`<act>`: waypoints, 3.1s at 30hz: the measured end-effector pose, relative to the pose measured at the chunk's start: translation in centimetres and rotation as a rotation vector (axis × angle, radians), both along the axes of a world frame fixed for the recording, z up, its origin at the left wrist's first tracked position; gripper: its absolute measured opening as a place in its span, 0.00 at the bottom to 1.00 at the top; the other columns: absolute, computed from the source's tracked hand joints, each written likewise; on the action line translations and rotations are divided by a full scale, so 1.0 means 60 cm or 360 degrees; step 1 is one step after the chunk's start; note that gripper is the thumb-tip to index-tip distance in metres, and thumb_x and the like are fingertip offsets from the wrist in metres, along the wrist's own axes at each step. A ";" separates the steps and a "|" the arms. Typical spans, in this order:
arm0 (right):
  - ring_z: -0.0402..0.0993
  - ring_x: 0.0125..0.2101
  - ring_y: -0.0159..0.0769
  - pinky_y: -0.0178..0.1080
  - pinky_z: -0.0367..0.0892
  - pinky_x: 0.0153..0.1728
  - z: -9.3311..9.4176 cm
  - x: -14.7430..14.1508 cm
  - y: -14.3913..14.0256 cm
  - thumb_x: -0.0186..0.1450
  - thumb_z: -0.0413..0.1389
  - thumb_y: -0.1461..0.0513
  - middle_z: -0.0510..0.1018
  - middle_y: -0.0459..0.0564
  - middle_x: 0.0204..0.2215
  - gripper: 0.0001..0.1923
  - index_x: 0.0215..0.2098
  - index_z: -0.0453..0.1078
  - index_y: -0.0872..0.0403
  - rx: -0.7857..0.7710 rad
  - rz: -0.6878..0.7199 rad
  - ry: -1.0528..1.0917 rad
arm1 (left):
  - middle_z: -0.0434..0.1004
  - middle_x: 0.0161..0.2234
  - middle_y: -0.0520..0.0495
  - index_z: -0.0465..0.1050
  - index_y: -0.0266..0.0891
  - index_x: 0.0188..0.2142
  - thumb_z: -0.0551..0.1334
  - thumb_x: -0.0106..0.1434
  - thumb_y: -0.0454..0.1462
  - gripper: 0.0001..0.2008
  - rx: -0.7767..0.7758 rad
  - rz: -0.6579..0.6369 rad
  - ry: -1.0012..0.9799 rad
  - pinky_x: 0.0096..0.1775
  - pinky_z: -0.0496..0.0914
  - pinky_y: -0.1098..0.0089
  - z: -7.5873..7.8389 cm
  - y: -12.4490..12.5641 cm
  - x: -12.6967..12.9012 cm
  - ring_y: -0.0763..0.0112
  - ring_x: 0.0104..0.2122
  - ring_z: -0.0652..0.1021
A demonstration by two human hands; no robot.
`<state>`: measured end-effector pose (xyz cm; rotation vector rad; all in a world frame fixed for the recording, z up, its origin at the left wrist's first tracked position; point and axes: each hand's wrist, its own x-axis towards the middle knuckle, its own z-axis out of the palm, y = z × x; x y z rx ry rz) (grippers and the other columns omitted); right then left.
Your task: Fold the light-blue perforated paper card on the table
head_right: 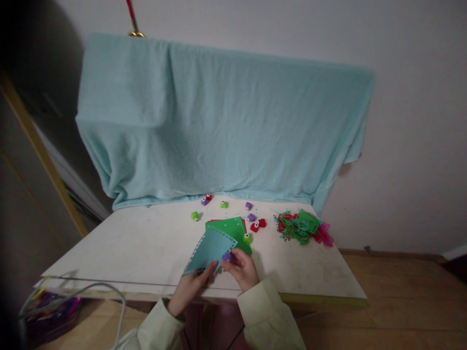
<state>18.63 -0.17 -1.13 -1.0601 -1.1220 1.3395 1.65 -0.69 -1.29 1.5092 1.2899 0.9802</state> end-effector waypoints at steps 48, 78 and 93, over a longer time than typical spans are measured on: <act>0.69 0.30 0.35 0.36 0.68 0.31 -0.017 0.004 0.002 0.54 0.63 0.56 0.72 0.46 0.28 0.14 0.34 0.68 0.55 0.0069 0.0066 -0.0049 | 0.71 0.21 0.49 0.69 0.35 0.28 0.57 0.61 0.47 0.16 -0.0071 -0.0035 -0.0242 0.23 0.64 0.75 -0.015 0.001 0.001 0.72 0.20 0.71; 0.68 0.30 0.35 0.36 0.68 0.31 -0.028 0.005 0.005 0.55 0.63 0.57 0.72 0.45 0.28 0.14 0.35 0.68 0.55 0.0092 0.0074 -0.0027 | 0.70 0.21 0.51 0.67 0.36 0.28 0.56 0.61 0.46 0.15 -0.0099 -0.0039 -0.0300 0.23 0.64 0.74 0.000 -0.002 0.003 0.72 0.20 0.70; 0.68 0.26 0.32 0.35 0.67 0.28 -0.013 -0.002 0.000 0.54 0.63 0.56 0.71 0.44 0.25 0.14 0.31 0.66 0.55 0.0115 0.0070 -0.0027 | 0.73 0.21 0.48 0.69 0.34 0.27 0.55 0.62 0.48 0.18 -0.0089 -0.0060 -0.0242 0.23 0.63 0.74 -0.017 0.003 0.000 0.71 0.20 0.71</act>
